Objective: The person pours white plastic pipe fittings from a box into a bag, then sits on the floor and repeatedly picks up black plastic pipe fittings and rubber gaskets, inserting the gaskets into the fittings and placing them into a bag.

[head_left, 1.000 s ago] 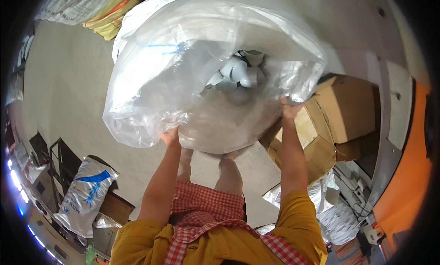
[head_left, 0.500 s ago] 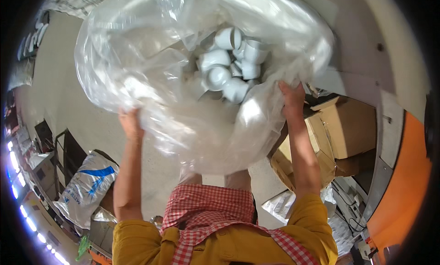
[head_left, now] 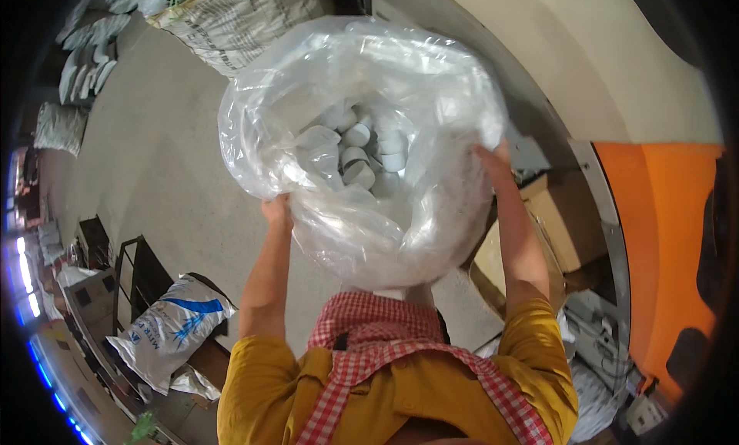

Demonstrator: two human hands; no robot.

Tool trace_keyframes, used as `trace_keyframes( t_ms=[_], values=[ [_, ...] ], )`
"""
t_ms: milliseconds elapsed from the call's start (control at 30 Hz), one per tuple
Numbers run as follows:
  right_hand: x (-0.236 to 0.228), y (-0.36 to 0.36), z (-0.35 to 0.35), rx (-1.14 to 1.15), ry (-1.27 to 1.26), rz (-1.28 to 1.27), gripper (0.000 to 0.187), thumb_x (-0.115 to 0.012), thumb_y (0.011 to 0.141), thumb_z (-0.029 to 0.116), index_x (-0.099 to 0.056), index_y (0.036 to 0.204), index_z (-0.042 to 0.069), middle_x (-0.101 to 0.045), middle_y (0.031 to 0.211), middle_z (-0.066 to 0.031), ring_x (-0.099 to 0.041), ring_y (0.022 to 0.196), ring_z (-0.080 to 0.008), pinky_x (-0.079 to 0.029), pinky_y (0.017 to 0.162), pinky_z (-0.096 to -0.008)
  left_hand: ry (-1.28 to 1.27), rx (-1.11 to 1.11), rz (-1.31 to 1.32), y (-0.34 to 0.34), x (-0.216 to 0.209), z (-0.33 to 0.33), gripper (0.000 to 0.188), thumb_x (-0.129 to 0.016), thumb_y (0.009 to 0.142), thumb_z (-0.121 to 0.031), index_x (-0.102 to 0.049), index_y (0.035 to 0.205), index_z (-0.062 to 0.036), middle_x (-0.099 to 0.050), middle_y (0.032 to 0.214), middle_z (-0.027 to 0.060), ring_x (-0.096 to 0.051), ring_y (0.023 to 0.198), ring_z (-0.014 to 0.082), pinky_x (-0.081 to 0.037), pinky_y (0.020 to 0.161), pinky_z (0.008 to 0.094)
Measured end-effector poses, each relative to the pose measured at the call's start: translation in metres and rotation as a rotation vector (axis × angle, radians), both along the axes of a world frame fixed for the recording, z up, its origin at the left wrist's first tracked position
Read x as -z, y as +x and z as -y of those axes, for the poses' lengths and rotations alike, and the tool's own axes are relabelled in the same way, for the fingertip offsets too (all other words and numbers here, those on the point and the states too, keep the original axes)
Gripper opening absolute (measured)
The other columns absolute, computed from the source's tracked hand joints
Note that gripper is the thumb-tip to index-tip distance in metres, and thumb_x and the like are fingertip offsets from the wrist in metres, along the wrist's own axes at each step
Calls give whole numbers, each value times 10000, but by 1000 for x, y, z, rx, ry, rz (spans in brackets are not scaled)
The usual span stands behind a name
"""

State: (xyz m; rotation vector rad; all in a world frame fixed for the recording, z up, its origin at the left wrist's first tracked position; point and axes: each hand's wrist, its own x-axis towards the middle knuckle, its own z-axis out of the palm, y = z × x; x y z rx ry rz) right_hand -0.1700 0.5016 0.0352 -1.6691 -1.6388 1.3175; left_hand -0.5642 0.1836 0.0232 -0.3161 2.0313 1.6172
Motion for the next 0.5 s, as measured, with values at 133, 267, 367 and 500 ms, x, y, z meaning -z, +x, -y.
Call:
trace_keyframes(
  t_ms=[133, 267, 367, 500],
  values=[
    [-34, 22, 99, -8, 225, 464, 901, -748, 734, 202, -212, 1425, -14, -462, 1333, -228, -503, 1156, -330, -412, 939, -388, -57, 54, -65, 0, 48, 35, 494, -661, 685, 34, -534, 1162, 31, -611, 1068, 127, -601, 919, 255, -495, 778, 344],
    [21, 113, 235, 238, -166, -41, 604, -696, 787, 82, -378, 1291, -16, -553, 835, -32, -555, 788, -120, -481, 708, -285, -141, 283, -87, -10, 59, 52, 527, -695, 681, 22, -516, 1177, 29, -601, 1081, 129, -608, 902, 258, -494, 782, 349],
    [-5, 135, 352, 212, -443, 239, 512, -671, 814, 168, -495, 1249, -36, -651, 822, -84, -593, 696, -146, -471, 618, -285, -287, 499, 31, -12, 66, 68, 615, -755, 689, -54, -464, 1227, 5, -594, 1138, 137, -586, 1011, 272, -489, 847, 368],
    [-18, 142, 490, 359, -514, 213, 534, -654, 817, 202, -488, 1266, -34, -663, 861, -109, -616, 732, -162, -489, 644, -277, -311, 412, 44, -22, 116, 85, 569, -762, 702, -79, -497, 1196, 17, -583, 1089, 147, -608, 827, 258, -511, 604, 399]
  ],
)
